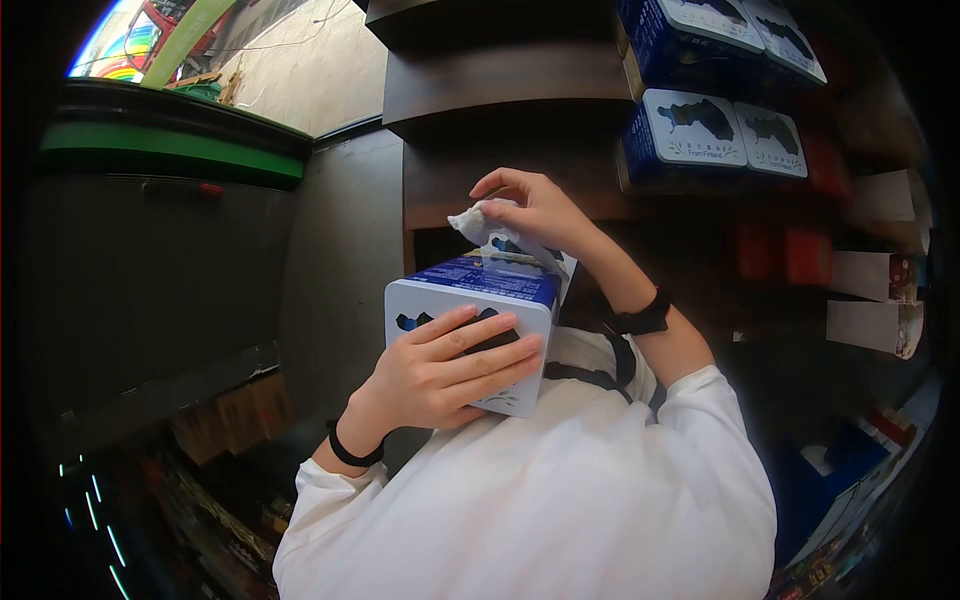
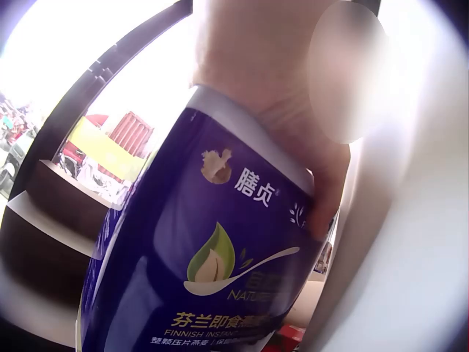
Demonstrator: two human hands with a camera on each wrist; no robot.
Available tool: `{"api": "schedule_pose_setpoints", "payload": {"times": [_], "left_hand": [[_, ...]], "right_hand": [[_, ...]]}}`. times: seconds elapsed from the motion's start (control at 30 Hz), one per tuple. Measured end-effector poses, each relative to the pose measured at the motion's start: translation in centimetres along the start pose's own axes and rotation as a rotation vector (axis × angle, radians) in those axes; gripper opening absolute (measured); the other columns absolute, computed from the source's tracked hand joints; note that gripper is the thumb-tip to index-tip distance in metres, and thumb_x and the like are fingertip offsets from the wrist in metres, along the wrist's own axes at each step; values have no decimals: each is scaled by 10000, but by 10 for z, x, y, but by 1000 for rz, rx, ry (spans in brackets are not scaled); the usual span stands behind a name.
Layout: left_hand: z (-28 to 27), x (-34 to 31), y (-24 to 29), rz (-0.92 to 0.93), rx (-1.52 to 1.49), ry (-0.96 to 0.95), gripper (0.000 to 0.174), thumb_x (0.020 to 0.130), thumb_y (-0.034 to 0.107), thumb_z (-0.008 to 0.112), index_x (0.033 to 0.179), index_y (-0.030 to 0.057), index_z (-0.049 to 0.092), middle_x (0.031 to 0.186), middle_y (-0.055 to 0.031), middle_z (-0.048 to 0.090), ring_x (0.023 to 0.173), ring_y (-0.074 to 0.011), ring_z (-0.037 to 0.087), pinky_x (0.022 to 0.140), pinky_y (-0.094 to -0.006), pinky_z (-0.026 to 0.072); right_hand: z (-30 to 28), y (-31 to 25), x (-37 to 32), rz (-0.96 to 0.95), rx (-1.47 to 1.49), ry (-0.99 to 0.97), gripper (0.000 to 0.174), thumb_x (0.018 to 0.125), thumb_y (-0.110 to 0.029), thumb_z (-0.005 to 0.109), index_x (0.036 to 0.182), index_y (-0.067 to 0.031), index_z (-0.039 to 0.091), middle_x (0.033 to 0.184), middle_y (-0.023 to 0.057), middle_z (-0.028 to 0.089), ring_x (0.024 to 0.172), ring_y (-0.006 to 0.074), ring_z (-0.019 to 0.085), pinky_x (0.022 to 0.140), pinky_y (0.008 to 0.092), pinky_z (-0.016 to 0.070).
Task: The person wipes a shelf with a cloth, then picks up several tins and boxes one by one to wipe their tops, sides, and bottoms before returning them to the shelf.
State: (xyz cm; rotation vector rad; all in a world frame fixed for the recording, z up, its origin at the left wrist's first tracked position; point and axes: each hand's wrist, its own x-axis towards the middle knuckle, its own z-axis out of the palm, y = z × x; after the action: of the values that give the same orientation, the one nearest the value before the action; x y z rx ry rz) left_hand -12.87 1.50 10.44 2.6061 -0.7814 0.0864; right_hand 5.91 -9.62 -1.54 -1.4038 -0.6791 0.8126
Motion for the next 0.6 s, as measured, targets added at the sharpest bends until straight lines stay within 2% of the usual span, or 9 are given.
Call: {"api": "schedule_pose_setpoints", "payload": {"times": [0.03,0.1,0.27,0.37,0.43,0.47,0.5,0.57,0.6], "left_hand": [[0,0,-1,-13,0,1,597,607,272,780,1182,238,623,1269,54,567,1221,-155,492,1080,-367,339],[0,-1,-1,6,-9,-2,559,656,279,748,1197,233,613,1269,56,566,1217,-154,495,1080,-366,338],[-2,2,-2,21,-16,-17,516,698,257,718,1202,220,608,1273,52,563,1213,-156,498,1072,-363,346],[-3,7,-3,16,-53,-3,523,691,239,728,1199,203,606,1276,35,562,1212,-164,499,1059,-358,359],[-2,11,-2,15,-61,17,527,683,215,736,1193,189,606,1275,19,563,1206,-175,506,1044,-360,372],[0,13,-2,36,-35,-6,606,649,234,763,1225,197,577,1311,1,532,1223,-189,488,1056,-366,361],[1,15,-1,30,-37,4,606,649,234,763,1225,197,577,1311,1,532,1223,-189,488,1056,-366,361],[4,18,0,-19,-23,68,678,557,272,799,1206,252,601,1312,-4,532,1238,-222,471,1081,-403,332],[6,17,-1,-16,52,92,748,544,321,820,1242,293,555,1370,-31,471,1296,-275,391,1098,-452,294]], "right_hand": [[7,-29,-9,-55,95,-31,245,858,-189,613,1060,-51,601,1007,101,664,942,179,630,808,289,494],[21,-30,-14,-85,223,-233,292,851,-246,642,1073,-58,613,982,102,667,925,164,627,816,280,485],[20,8,3,102,-43,-341,271,875,-239,600,1042,-38,672,934,97,676,860,164,630,788,289,489],[11,42,11,296,-230,-308,264,857,-195,590,1030,-9,662,919,114,670,835,174,621,768,291,482],[-1,54,10,292,-258,-317,257,844,-186,596,1012,-3,663,914,107,663,841,167,608,784,289,472],[-8,58,8,268,-184,-312,249,829,-175,604,998,-2,664,919,98,657,853,162,598,795,287,466],[-14,47,4,237,-92,-270,252,826,-176,620,1009,-5,653,930,94,657,862,156,597,808,279,463],[-18,1,-10,171,85,-80,249,838,-187,624,1027,-25,641,946,96,658,874,148,606,802,267,472],[-21,-23,-18,106,87,-10,248,845,-196,623,1035,-36,636,953,94,658,883,147,610,797,263,476]]}}
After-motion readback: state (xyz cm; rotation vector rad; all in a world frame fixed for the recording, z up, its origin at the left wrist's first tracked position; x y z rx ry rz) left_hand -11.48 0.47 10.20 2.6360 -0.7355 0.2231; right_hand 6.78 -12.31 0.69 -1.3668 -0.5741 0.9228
